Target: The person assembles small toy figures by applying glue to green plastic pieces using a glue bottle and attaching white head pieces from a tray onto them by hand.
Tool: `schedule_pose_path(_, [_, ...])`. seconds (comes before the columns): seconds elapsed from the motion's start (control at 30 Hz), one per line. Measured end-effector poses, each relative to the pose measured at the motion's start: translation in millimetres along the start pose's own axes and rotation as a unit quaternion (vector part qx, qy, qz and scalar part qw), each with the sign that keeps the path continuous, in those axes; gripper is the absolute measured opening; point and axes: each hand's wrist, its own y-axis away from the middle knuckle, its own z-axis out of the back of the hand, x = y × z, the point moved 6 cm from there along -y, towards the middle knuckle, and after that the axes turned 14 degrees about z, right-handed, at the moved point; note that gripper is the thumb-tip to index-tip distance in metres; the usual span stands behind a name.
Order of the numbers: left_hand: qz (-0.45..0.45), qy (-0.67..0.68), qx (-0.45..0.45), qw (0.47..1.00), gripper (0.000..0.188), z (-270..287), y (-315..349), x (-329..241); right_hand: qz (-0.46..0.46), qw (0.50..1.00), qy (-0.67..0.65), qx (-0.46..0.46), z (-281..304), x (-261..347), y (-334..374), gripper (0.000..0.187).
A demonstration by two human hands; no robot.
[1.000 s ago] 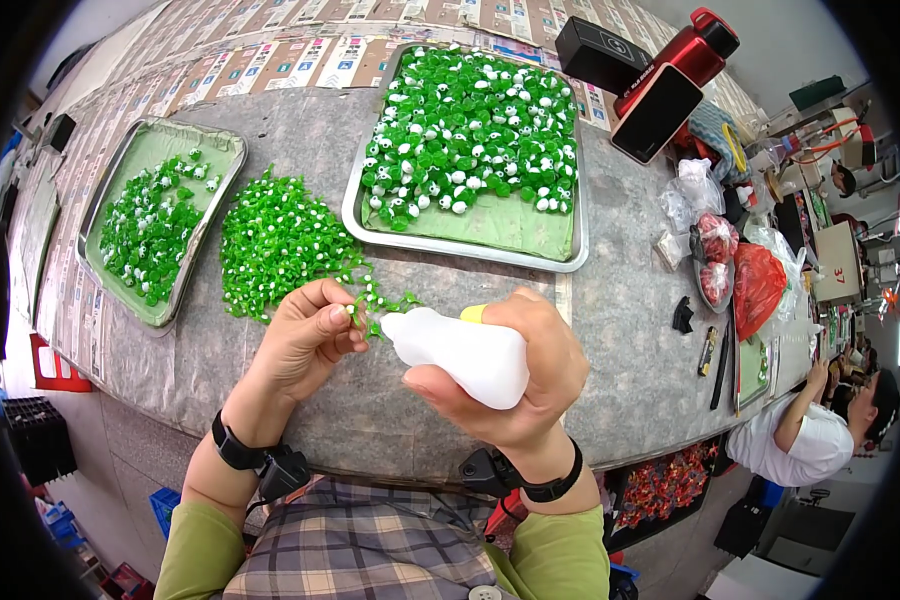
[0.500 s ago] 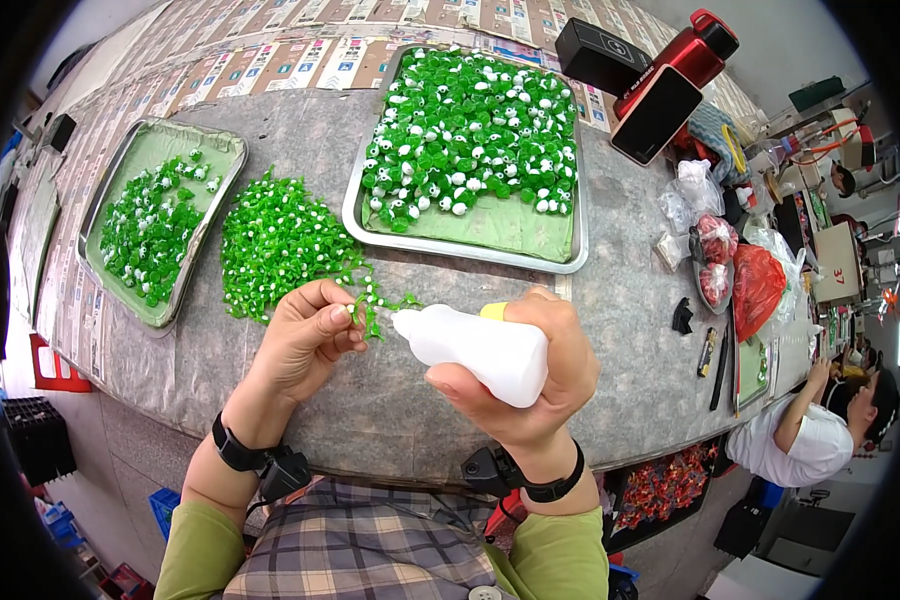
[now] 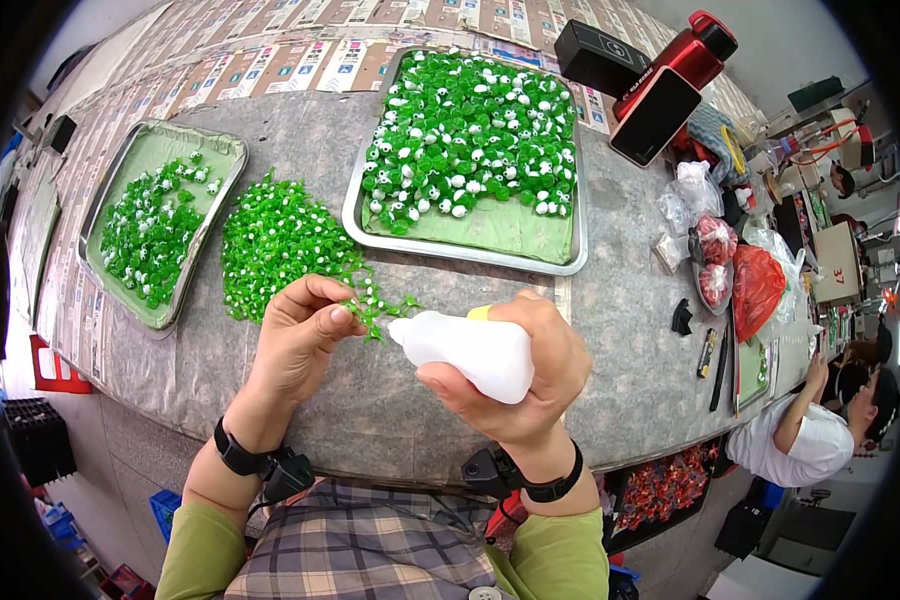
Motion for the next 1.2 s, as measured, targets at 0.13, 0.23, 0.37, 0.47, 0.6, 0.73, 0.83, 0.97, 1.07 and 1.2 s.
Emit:
schedule_pose_path(0.13, [0.0, 0.0, -0.001, 1.0, 0.014, -0.1, -0.1, -0.5, -0.018, 1.0, -0.013, 0.007, -1.2, 0.2, 2.1, 0.045])
schedule_pose_path(0.23, [0.0, 0.003, -0.007, 1.0, 0.014, 1.2, -0.3, 0.2, -0.085, 0.99, -0.059, -0.094, 12.9, -7.3, 5.2, 0.043])
schedule_pose_path(0.37, [0.006, 0.009, -0.006, 1.0, 0.013, 0.7, -0.7, 0.3, -0.26, 0.942, -0.121, -0.172, 45.0, -43.1, 10.9, 0.037])
schedule_pose_path(0.47, [0.013, 0.01, -0.013, 1.0, 0.013, 1.2, 0.4, 0.0, -0.304, 0.939, -0.108, -0.119, 63.7, -78.3, 31.1, 0.034])
schedule_pose_path(0.6, [0.014, 0.013, -0.022, 1.0, 0.012, 3.2, -1.2, 1.6, -0.37, 0.921, -0.087, -0.083, 78.5, -108.9, 66.0, 0.037])
schedule_pose_path(0.73, [0.023, 0.014, -0.023, 0.999, 0.012, 3.7, -0.8, 2.2, -0.398, 0.913, -0.067, -0.064, 88.7, -129.4, 98.7, 0.038])
schedule_pose_path(0.83, [0.021, 0.014, -0.021, 0.999, 0.013, 2.3, -0.8, 1.1, -0.339, 0.937, 0.077, -0.034, 97.6, -123.9, 93.0, 0.041])
schedule_pose_path(0.97, [0.027, 0.017, -0.014, 0.999, 0.013, 1.8, -1.4, 2.8, -0.038, 0.901, 0.43, -0.037, 97.2, -50.1, 13.9, 0.035])
schedule_pose_path(1.07, [0.026, 0.01, -0.005, 1.0, 0.013, -0.6, -0.5, 1.7, -0.092, 0.967, 0.237, 0.031, 60.5, -42.9, -15.7, 0.023])
schedule_pose_path(1.2, [0.023, 0.017, -0.012, 1.0, 0.013, 2.9, 1.3, 0.0, -0.19, 0.958, 0.065, 0.203, -29.3, -91.0, -18.6, 0.018])
